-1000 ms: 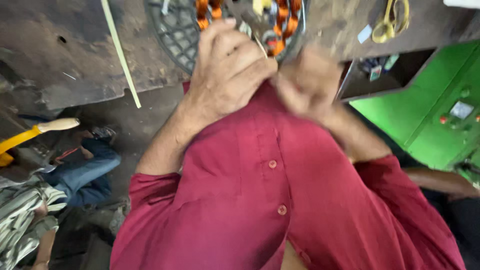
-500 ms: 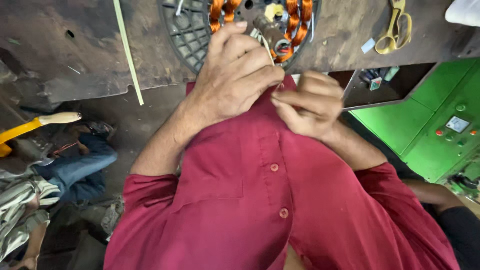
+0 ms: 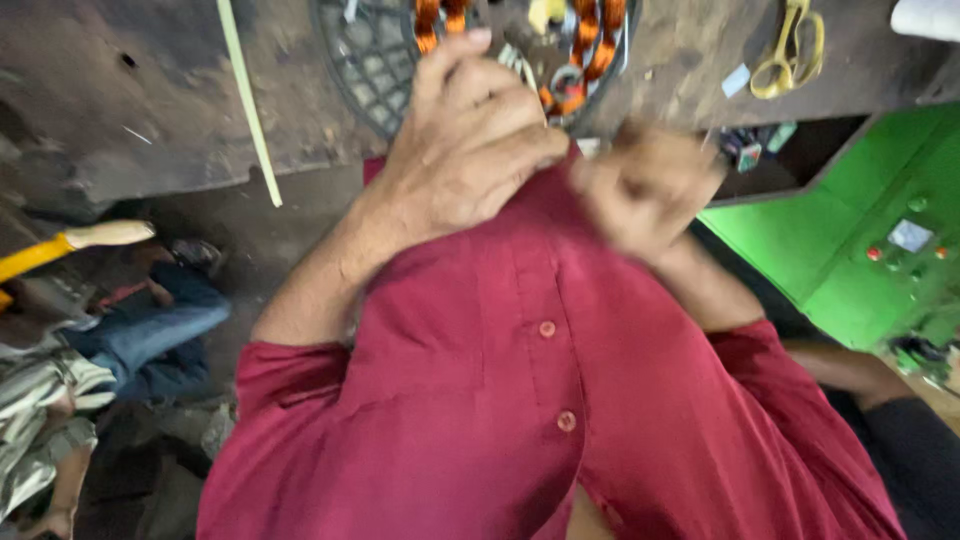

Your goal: The person winds copper wire into the slots of a motor stator, using a wooden stick to press the wire into place. They repeatedly insert and adjust the wire, ensuring it fits tightly within the stator slots.

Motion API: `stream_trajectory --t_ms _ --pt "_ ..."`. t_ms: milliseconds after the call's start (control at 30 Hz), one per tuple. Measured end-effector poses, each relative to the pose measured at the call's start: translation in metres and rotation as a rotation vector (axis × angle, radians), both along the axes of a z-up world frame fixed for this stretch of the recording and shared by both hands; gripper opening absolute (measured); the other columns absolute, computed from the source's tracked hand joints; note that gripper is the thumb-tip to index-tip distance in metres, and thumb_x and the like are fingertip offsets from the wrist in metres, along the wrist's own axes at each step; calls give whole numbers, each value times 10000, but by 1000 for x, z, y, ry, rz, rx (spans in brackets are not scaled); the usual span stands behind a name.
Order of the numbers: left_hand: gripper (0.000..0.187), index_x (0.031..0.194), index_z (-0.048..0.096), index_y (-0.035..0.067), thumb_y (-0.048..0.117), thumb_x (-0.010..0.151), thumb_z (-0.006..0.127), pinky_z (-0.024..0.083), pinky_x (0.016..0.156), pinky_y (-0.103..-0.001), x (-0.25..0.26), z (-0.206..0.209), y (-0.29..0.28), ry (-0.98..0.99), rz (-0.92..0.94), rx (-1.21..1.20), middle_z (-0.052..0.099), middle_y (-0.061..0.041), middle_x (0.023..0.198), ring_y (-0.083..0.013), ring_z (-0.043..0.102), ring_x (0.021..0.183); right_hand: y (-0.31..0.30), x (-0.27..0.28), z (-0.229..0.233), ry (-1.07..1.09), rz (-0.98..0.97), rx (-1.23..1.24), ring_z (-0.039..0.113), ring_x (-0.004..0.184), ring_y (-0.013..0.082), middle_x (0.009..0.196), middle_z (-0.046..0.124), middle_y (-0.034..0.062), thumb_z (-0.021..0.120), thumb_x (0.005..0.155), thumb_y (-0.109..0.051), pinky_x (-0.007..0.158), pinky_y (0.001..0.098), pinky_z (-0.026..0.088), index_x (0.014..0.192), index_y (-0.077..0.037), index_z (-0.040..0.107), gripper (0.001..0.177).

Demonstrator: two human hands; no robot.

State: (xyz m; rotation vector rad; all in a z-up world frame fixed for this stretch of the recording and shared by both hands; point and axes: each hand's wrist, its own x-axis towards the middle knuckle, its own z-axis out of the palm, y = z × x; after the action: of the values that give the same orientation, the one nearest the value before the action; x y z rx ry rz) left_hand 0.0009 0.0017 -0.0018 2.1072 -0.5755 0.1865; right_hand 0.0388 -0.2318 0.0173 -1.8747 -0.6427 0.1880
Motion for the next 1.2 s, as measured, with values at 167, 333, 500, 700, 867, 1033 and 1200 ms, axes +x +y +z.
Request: stream_trajectory --t_ms 167,333,500,700,867,1033,1200 --pt "116 1100 735 159 142 986 748 201 1240 -446 5 3 3 -33 -9 2 586 33 1054 -185 539 1132 8 7 9 -30 100 17 443 527 118 604 509 14 830 810 34 525 319 304 889 8 778 98" --pt "136 1104 732 160 133 971 745 213 1271 -476 6 5 4 -59 -11 -1 569 25 1057 -188 536 1127 2 -1 5 57 -22 -34 459 553 126 674 561 46 805 871 38 534 296 330 898 7 759 61" --pt "135 1099 728 164 152 965 742 206 1268 -475 1 7 1 -42 -9 -8 568 26 1066 -192 534 1126 -2 -10 2 50 -93 -60 441 540 137 658 498 42 804 873 42 532 305 316 880 13 753 60" --pt "130 1111 729 169 153 983 746 188 1259 -460 -1 2 2 -33 -13 -25 572 33 1076 -185 536 1143 -8 -15 -8 42 -138 -62 461 540 130 688 561 56 787 873 38 517 295 329 835 2 720 85" --pt "134 1109 732 170 152 978 753 193 1256 -459 1 3 1 -52 3 -20 569 30 1062 -186 532 1141 -13 -19 -12 11 -121 -18 488 583 128 714 621 74 790 901 23 498 279 352 870 25 735 63" --pt "142 1093 723 163 145 966 783 208 1275 -478 6 9 1 -71 18 6 571 23 1043 -206 541 1153 -10 -8 -12 -29 -76 82 505 550 108 673 610 56 782 846 -29 506 271 376 805 -7 724 74" --pt "253 1186 649 107 95 962 766 234 1245 -499 5 11 2 6 14 -105 637 4 1117 -218 589 1172 -6 7 -4 339 -82 392 582 830 124 957 626 19 884 813 -226 696 256 471 1003 -50 659 343"
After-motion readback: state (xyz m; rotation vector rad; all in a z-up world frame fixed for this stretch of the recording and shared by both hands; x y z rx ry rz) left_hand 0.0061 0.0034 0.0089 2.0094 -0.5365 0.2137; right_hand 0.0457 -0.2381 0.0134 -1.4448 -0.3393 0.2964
